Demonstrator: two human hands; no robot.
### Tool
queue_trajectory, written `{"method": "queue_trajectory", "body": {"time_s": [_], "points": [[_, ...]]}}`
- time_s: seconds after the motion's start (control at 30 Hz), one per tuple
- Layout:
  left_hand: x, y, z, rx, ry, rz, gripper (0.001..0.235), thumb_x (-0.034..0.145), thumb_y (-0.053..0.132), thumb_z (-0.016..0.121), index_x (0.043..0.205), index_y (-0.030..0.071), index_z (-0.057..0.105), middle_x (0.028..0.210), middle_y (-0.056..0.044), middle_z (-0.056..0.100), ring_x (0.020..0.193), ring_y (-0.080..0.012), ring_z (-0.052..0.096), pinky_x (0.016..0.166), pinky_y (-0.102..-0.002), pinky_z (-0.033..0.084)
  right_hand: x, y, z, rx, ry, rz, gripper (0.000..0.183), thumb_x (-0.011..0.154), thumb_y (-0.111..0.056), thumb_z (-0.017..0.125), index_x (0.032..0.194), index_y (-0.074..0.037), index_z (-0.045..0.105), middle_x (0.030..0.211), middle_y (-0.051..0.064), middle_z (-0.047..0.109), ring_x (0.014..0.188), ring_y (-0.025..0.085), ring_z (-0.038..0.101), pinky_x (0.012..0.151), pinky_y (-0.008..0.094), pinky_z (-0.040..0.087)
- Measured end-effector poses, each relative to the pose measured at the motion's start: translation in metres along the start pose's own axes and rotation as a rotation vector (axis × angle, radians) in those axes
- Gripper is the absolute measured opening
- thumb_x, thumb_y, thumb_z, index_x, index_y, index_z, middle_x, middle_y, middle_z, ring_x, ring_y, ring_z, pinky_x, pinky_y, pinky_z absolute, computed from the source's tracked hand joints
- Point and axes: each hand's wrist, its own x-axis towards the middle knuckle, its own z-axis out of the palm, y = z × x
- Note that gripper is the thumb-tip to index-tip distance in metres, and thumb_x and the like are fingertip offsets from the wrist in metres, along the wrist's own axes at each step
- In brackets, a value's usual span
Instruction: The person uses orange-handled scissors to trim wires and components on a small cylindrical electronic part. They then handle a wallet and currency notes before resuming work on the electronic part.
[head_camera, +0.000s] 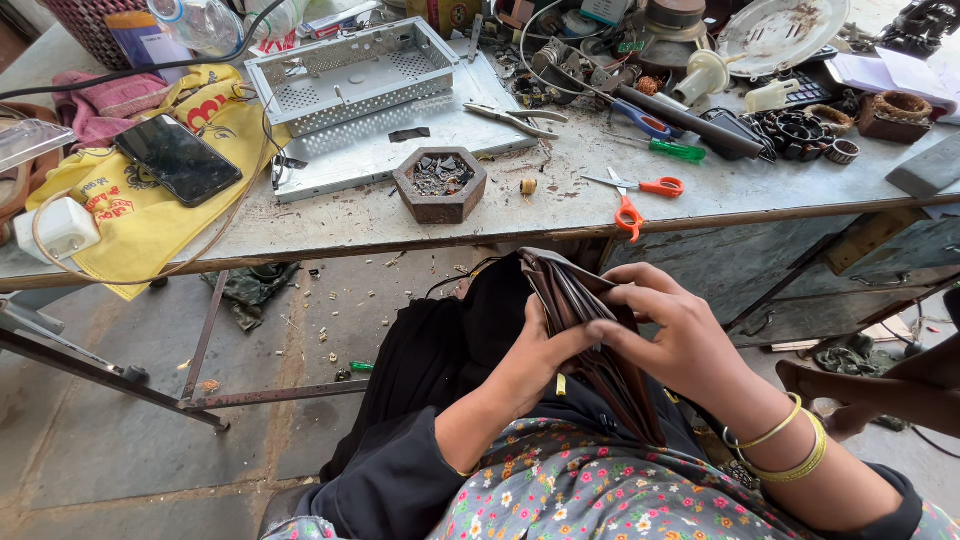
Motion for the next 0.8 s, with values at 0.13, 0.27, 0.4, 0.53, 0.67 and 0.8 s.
{"method": "queue_trajectory", "body": {"time_s": [0.13, 0.27, 0.4, 0.53, 0.67, 0.8], "points": [[0.0, -0.002, 0.0, 0.091, 0.039, 0.025, 0.061, 0.091, 0.022, 0.075, 0.136, 0.014, 0.035, 0.109, -0.003, 0.063, 0.089, -0.0102, 0.058, 0.067, -0.023, 0.046, 0.001, -0.006, -0.004, 0.003, 0.137, -0.1, 0.018, 0.089, -0.014, 0.071, 0.101, -0.001, 0.073, 0.116, 0.01, 0.072, 0.101, 0.023, 0.073, 0.088, 0.034, 0.057], [0.003, 0.006, -0.001, -0.037, 0.068, -0.139, 0.057, 0.086, 0.024, 0.069, 0.132, 0.02, 0.036, 0.109, 0.005, 0.066, 0.096, -0.0089, 0.065, 0.074, -0.028, 0.053, -0.007, -0.006, -0.029, 0.194, 0.293, -0.16, 0.015, 0.093, -0.002, 0.068, 0.107, 0.0, 0.067, 0.119, 0.013, 0.066, 0.11, 0.022, 0.068, 0.091, 0.033, 0.059], [0.001, 0.008, -0.001, -0.095, 0.046, -0.203, 0.045, 0.088, 0.025, 0.068, 0.126, 0.017, 0.045, 0.107, 0.001, 0.07, 0.098, -0.0139, 0.068, 0.08, -0.035, 0.055, -0.014, 0.02, -0.066, 0.517, 0.497, -0.125, 0.013, 0.106, 0.006, 0.059, 0.117, -0.002, 0.058, 0.108, 0.01, 0.068, 0.104, 0.016, 0.069, 0.093, 0.034, 0.063], [-0.002, 0.004, -0.004, -0.115, 0.029, -0.228, 0.036, 0.087, 0.023, 0.069, 0.118, 0.014, 0.052, 0.105, -0.006, 0.072, 0.095, -0.0196, 0.07, 0.081, -0.039, 0.057, -0.011, 0.077, -0.105, 0.708, 0.738, -0.172, 0.021, 0.114, 0.004, 0.059, 0.131, -0.004, 0.049, 0.11, 0.01, 0.067, 0.092, 0.016, 0.069, 0.079, 0.033, 0.061], [0.001, 0.003, -0.006, -0.118, 0.053, -0.241, 0.04, 0.085, 0.021, 0.07, 0.121, 0.013, 0.055, 0.102, -0.008, 0.071, 0.093, -0.0215, 0.07, 0.079, -0.039, 0.057, -0.015, 0.141, -0.144, 0.782, 0.925, -0.149, 0.022, 0.118, -0.003, 0.056, 0.137, -0.003, 0.044, 0.104, 0.016, 0.069, 0.078, 0.019, 0.068, 0.065, 0.032, 0.056], [0.001, 0.008, -0.003, -0.073, 0.096, -0.286, 0.046, 0.084, 0.025, 0.069, 0.127, 0.015, 0.056, 0.105, -0.005, 0.068, 0.094, -0.0186, 0.067, 0.078, -0.039, 0.055, -0.03, 0.194, -0.168, 0.905, 1.139, -0.077, 0.027, 0.112, -0.004, 0.054, 0.136, -0.007, 0.042, 0.101, 0.007, 0.067, 0.065, 0.019, 0.065, 0.057, 0.034, 0.054]]}}
